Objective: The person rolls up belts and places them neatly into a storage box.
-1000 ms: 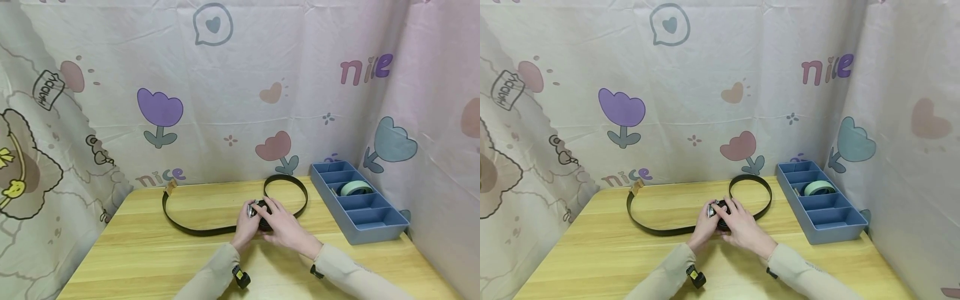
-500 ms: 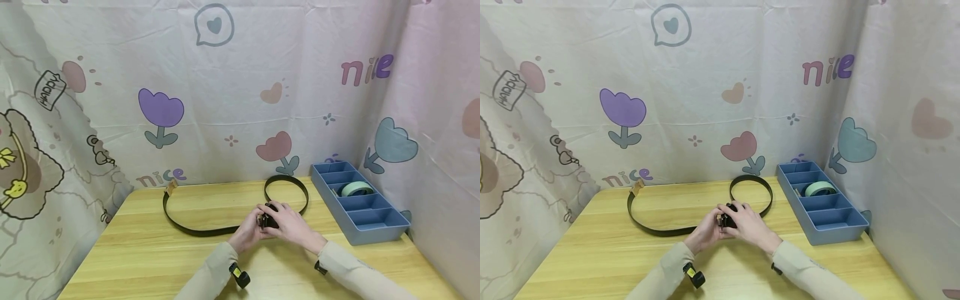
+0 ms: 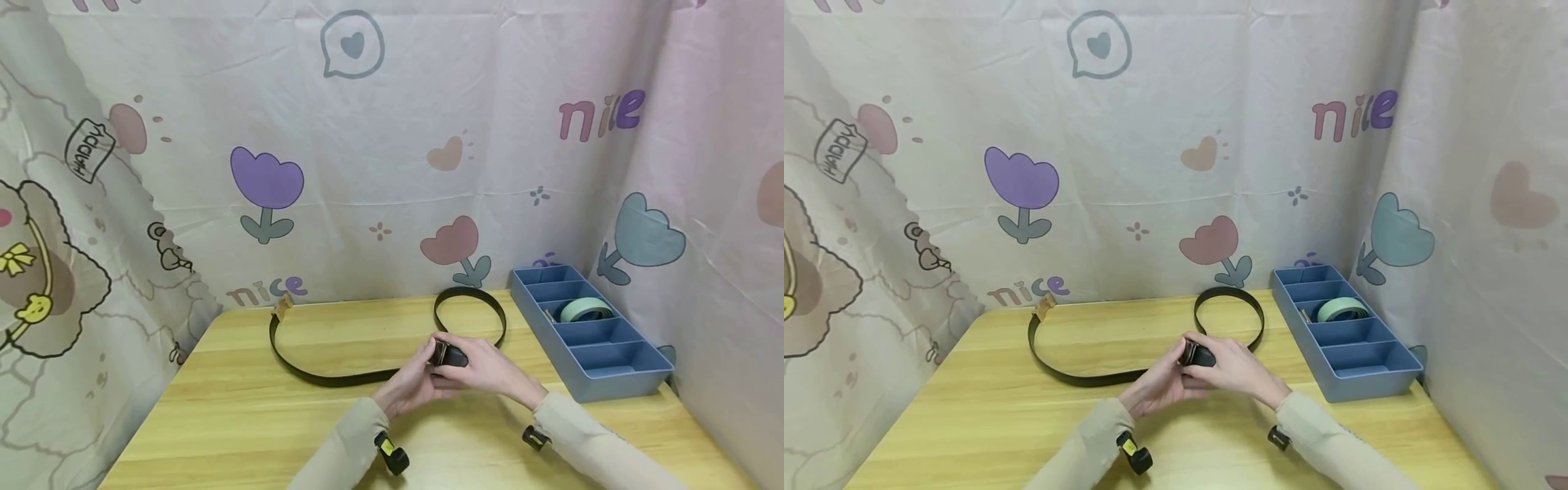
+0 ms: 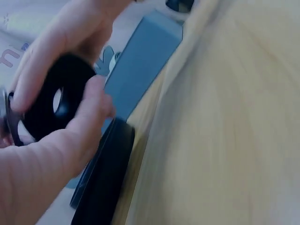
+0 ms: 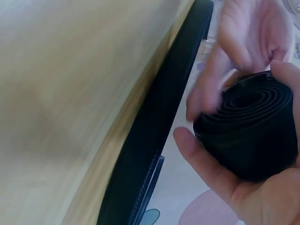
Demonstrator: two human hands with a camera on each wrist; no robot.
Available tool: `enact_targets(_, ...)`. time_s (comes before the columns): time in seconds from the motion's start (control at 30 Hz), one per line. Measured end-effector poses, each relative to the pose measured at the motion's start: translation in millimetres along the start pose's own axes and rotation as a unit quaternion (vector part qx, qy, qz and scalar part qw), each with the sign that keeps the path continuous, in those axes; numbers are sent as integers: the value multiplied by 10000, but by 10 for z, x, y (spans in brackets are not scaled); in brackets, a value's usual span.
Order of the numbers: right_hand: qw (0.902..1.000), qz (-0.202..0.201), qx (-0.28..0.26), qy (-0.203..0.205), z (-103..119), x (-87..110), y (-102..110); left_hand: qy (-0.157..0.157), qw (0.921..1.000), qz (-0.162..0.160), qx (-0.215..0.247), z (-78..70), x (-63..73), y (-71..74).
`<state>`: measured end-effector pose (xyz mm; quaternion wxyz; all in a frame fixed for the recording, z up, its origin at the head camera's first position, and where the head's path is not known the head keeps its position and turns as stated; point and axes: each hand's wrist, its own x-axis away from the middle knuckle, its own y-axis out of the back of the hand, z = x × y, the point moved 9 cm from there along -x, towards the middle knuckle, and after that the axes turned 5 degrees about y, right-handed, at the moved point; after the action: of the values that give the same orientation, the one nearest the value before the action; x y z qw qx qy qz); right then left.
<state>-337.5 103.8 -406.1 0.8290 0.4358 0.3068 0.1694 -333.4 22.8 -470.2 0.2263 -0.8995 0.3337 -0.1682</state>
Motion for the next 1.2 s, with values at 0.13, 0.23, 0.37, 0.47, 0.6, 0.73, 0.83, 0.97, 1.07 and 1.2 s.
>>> enact_targets(0.13,9988,-246,296,303,36,-10,-4,-239,9973,123,683,-36,-28,-76)
enact_targets(0.23,9932,-481,714,784,110,-3,-23,-338,9922,-100,1196,-44,-26,-72)
enact_targets(0.37,9735,-929,1378,1569,236,36,-46,-363,9865,-429,1535,-28,-15,-49)
enact_targets(0.47,9510,-1319,1755,2179,335,79,-47,-341,9852,-521,1597,-10,-10,-52)
enact_targets(0.6,9234,-1821,1985,2734,397,137,-4,-255,9846,-391,1687,-1,5,-98)
enact_targets(0.73,9099,-2192,2024,2883,363,191,112,-102,9871,-218,1580,6,-12,-175)
enact_targets(0.83,9057,-2342,2069,2863,320,225,213,-65,9892,-145,1458,7,-56,-251)
enact_targets(0.97,9015,-2544,2249,2683,254,267,349,-193,9845,-148,1735,2,-139,-384)
enact_targets(1.07,8945,-2711,2428,2598,212,313,458,-310,9772,-269,2081,15,-212,-489)
enact_targets(1.2,8850,-2771,2471,2811,166,387,618,-337,9725,-291,2286,56,-318,-617)
